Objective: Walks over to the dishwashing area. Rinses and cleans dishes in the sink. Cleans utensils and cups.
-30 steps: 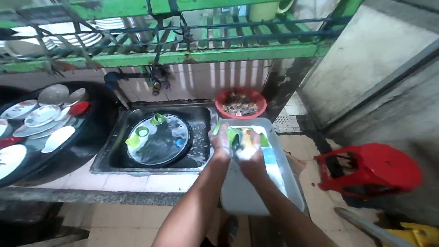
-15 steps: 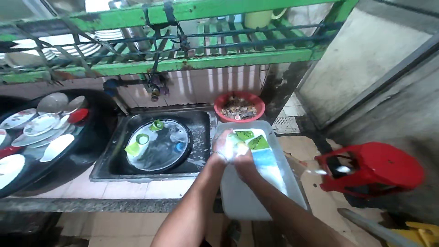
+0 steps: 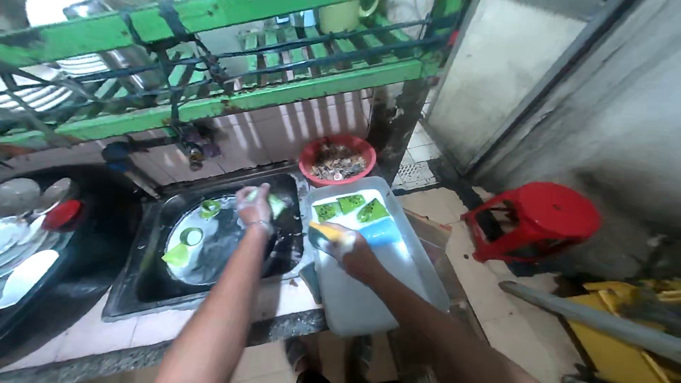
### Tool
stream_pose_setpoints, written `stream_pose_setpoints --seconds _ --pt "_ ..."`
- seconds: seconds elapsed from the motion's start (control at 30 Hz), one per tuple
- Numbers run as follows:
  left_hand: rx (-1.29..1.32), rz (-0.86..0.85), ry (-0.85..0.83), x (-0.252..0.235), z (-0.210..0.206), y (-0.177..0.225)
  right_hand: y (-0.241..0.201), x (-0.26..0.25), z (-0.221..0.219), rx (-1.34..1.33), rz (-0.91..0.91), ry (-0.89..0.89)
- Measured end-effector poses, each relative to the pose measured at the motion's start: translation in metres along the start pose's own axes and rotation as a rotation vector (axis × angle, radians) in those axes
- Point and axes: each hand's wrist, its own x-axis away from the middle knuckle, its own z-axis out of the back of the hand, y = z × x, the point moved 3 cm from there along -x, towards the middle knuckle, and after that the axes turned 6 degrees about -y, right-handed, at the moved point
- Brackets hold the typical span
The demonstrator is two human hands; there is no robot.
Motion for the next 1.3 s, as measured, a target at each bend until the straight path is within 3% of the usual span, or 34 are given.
stream_pose_setpoints --seconds 0.07,0.17,0.23,0.3,0.37,0.4,0.5,0.57,0.63,0.7,0.77,0.8,0.87,0.97,1.1,1.23,1.3 --pt "-0.333 -0.046 0.030 -0.033 0.029 0.004 0.007 0.016 0.022 0.319 -0.117 -0.088" --pt "-0.616 -0.116 -0.012 -0.034 0.028 0.027 0.019 0.029 0.037 0.658 -0.517 -0.353" --pt "-0.640 -0.283 -0.211 -0.006 -0.008 0.035 0.034 0.035 0.032 0.852 -0.537 -0.348" --pt "-0.651 -0.437 -0.524 0.029 -0.062 0.031 0.057 0.038 0.023 0.965 -0.507 -0.306" --pt "-0.776 -0.470 -0.779 0.052 -0.111 0.010 0.074 0.036 0.013 0.958 -0.553 -0.381" --pt "-0.912 -0.426 -0.822 0.055 -0.128 -0.005 0.076 0.032 0.008 0.936 -0.578 -0.421" --pt "-1.235 -0.242 -0.800 0.061 -0.148 -0.031 0.071 0.016 0.013 0.743 -0.582 -0.481" --pt "-1.292 -0.117 -0.825 0.078 -0.148 -0.029 0.081 0.013 0.028 0.380 -0.503 -0.409" --pt "-1.239 0.007 -0.863 0.097 -0.140 -0.025 0.093 0.018 0.037 -0.034 -0.452 -0.200" --pt "-0.980 0.056 -0.797 0.107 -0.127 -0.027 0.072 0.028 0.042 -0.164 -0.387 0.096" --pt "-0.381 0.086 -0.684 0.116 -0.116 -0.039 0.048 0.028 0.035 -0.068 -0.236 0.290" --pt "-0.101 0.128 -0.677 0.124 -0.114 -0.044 0.040 0.022 0.031 0.028 -0.168 0.300" --pt "0.133 0.175 -0.636 0.142 -0.113 -0.042 0.034 -0.006 0.032 0.193 -0.080 0.249" --pt "0.151 0.210 -0.458 0.155 -0.115 -0.034 0.047 -0.048 0.046 0.176 -0.173 0.206" --pt "0.319 0.198 -0.282 0.125 -0.114 -0.027 0.008 -0.025 0.018 0.497 -0.102 0.284" --pt "0.158 0.187 -0.642 0.142 -0.103 -0.014 0.024 -0.035 0.051 0.039 -0.196 0.231" --pt "-0.142 0.005 -0.768 0.140 -0.097 -0.004 0.016 -0.041 0.063 0.102 -0.222 0.184"
